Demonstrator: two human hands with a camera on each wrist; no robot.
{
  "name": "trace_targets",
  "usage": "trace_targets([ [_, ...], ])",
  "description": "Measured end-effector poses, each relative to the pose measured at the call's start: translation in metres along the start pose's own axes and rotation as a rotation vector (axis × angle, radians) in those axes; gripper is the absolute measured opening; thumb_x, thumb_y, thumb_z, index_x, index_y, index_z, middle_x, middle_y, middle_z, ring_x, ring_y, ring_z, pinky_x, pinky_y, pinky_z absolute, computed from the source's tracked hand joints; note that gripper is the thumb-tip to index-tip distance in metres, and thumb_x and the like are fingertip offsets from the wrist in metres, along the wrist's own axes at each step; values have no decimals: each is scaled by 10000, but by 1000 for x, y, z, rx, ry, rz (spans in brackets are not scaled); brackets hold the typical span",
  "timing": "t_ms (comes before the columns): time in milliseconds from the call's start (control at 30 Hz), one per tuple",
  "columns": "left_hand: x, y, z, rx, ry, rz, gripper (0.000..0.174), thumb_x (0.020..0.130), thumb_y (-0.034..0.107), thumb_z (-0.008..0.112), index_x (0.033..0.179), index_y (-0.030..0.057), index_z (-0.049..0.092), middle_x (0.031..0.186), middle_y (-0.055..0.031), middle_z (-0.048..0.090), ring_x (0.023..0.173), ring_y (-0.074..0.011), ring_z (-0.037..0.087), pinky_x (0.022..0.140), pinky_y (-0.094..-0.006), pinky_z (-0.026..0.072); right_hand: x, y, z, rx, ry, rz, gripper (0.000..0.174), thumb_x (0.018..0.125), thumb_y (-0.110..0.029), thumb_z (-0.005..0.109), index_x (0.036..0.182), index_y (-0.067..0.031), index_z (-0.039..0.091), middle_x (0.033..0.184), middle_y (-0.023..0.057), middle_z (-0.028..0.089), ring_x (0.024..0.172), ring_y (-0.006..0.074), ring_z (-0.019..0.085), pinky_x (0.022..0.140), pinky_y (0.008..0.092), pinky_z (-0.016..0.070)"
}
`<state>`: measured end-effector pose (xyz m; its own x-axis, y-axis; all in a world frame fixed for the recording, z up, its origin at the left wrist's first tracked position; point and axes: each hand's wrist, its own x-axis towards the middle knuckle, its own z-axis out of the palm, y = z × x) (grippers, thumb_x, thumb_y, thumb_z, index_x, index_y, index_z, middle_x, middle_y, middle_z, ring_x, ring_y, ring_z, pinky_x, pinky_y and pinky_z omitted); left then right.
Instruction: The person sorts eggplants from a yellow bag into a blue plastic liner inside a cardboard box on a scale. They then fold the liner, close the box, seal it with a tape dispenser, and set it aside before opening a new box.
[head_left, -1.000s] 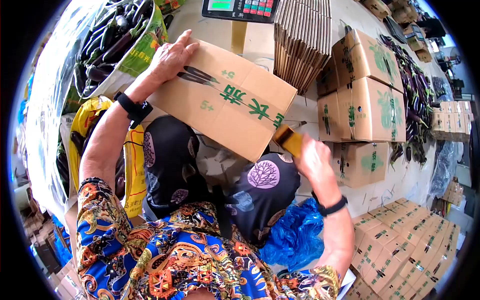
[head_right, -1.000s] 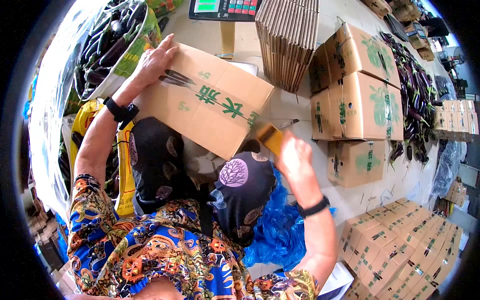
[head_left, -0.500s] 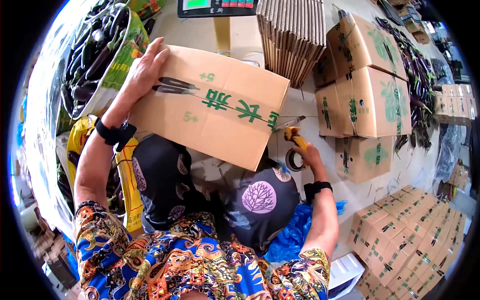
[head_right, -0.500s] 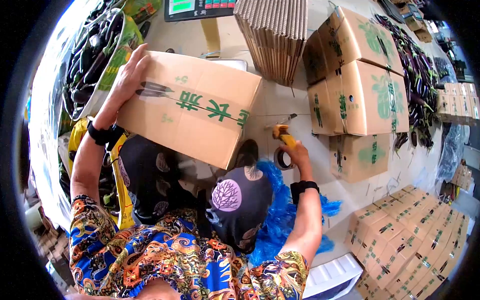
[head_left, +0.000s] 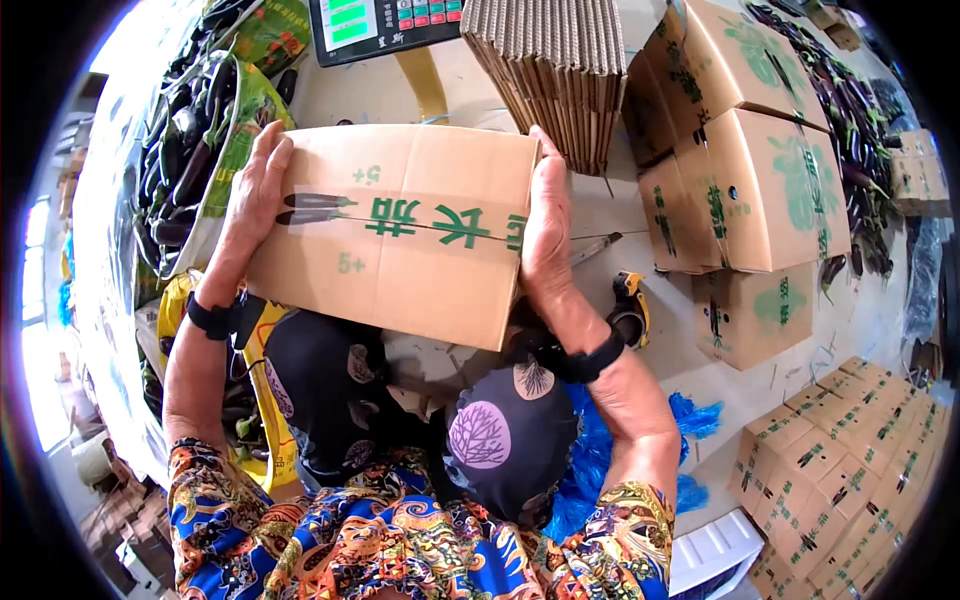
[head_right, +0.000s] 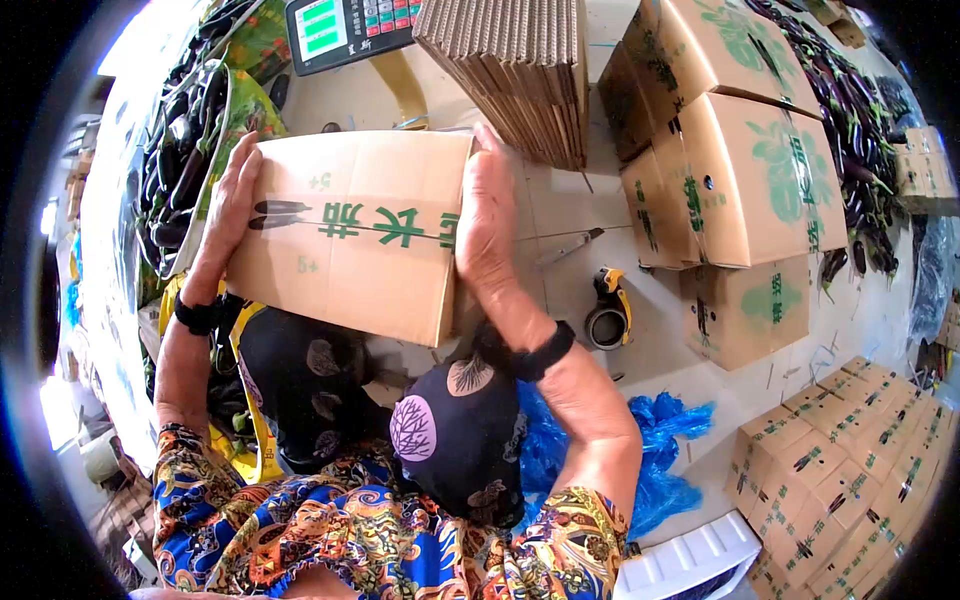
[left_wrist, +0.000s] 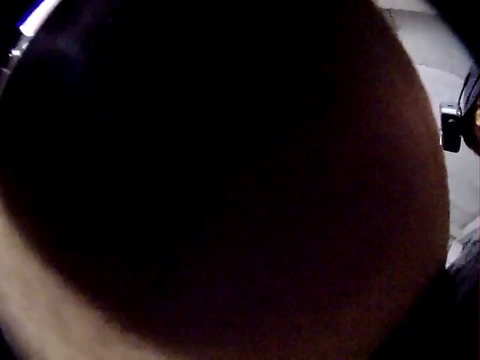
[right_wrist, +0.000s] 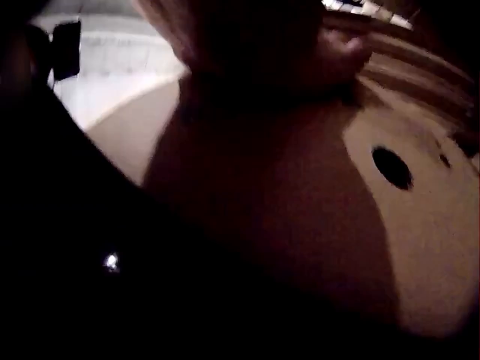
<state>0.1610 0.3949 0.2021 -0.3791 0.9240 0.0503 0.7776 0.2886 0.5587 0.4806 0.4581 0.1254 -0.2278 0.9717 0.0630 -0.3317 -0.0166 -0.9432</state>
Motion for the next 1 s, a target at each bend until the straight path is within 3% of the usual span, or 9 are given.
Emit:
trace_targets([
  [100, 0, -11, 2, 7, 24, 21, 584, 1006, 428, 447, 1426, 22, 428, 1336, -262, 566, 1246, -366, 556, 1068, -380, 389, 5, 72, -25, 257, -10, 290, 597, 1077, -434, 305, 1409, 42, 443, 1373, 126, 519, 1267, 205, 466, 1105, 342, 328],
  [300, -1, -3, -4, 29, -13, 5, 605, 1007, 445, 437, 1455, 40, 410, 1339, -269, 563, 1248, -398, 548, 1069, -388, 390, -26, 156, -54, 81, 51, 391, 622, 1058, -508, 330, 1387, -1, 479, 1310, 101, 543, 1188, 177, 496, 1045, 332, 378],
  [333, -2, 3, -6, 51, -49, -74, 591, 1029, 400, 412, 1451, -13, 407, 1485, -198, 453, 1364, -309, 444, 1128, -344, 315, -25, 159, -56, 86, 39, 411, 622, 1056, -514, 336, 1386, -8, 484, 1307, 97, 545, 1186, 175, 496, 1042, 330, 380],
  [500, 8, -39, -33, -161, -180, -43, 621, 1028, 452, 418, 1389, -50, 471, 1434, -172, 507, 1335, -240, 458, 1119, -306, 312, -38, 71, -37, 125, -51, 629, 634, 1042, -536, 369, 1401, -27, 488, 1323, 84, 555, 1209, 191, 501, 1037, 331, 387],
  [567, 3, -37, -43, -325, -175, -231, 570, 1031, 471, 448, 1190, -63, 565, 1120, -75, 608, 959, -156, 574, 948, -286, 439, -32, 65, -46, 84, -168, 699, 620, 1036, -533, 388, 1406, -45, 490, 1324, 90, 566, 1186, 182, 524, 993, 331, 417],
  [633, -2, -42, -53, -417, -204, -387, 554, 1032, 497, 447, 1146, -24, 593, 1078, -47, 598, 889, -113, 563, 887, -267, 461, -19, 72, -51, 79, -157, 845, 552, 1032, -477, 463, 1378, -49, 512, 1296, 89, 584, 1138, 172, 556, 946, 314, 443],
  [733, -23, -25, -68, -567, -202, -375, 600, 1042, 503, 418, 1284, -28, 559, 1195, -58, 605, 1034, -102, 545, 957, -289, 450, -1, 63, -84, 54, -187, 774, 503, 984, -462, 561, 1268, -49, 597, 1251, 79, 632, 1140, 187, 592, 966, 340, 451],
  [833, -28, -48, -83, -712, -199, -334, 512, 1032, 459, 471, 1257, 20, 607, 1108, -45, 674, 942, -96, 618, 902, -280, 490, 8, -36, -68, 189, -207, 569, 422, 930, -234, 704, 1265, -22, 558, 1170, 70, 659, 1017, 163, 629, 873, 255, 479],
  [1000, -23, -59, -111, -791, -205, -123, 541, 1015, 471, 479, 1344, 47, 545, 1268, -83, 611, 1110, -166, 577, 1036, -338, 416, -12, -177, 22, 82, -306, 189, 324, 957, -135, 637, 1242, -12, 545, 1162, 78, 660, 1055, 166, 636, 927, 299, 508],
])
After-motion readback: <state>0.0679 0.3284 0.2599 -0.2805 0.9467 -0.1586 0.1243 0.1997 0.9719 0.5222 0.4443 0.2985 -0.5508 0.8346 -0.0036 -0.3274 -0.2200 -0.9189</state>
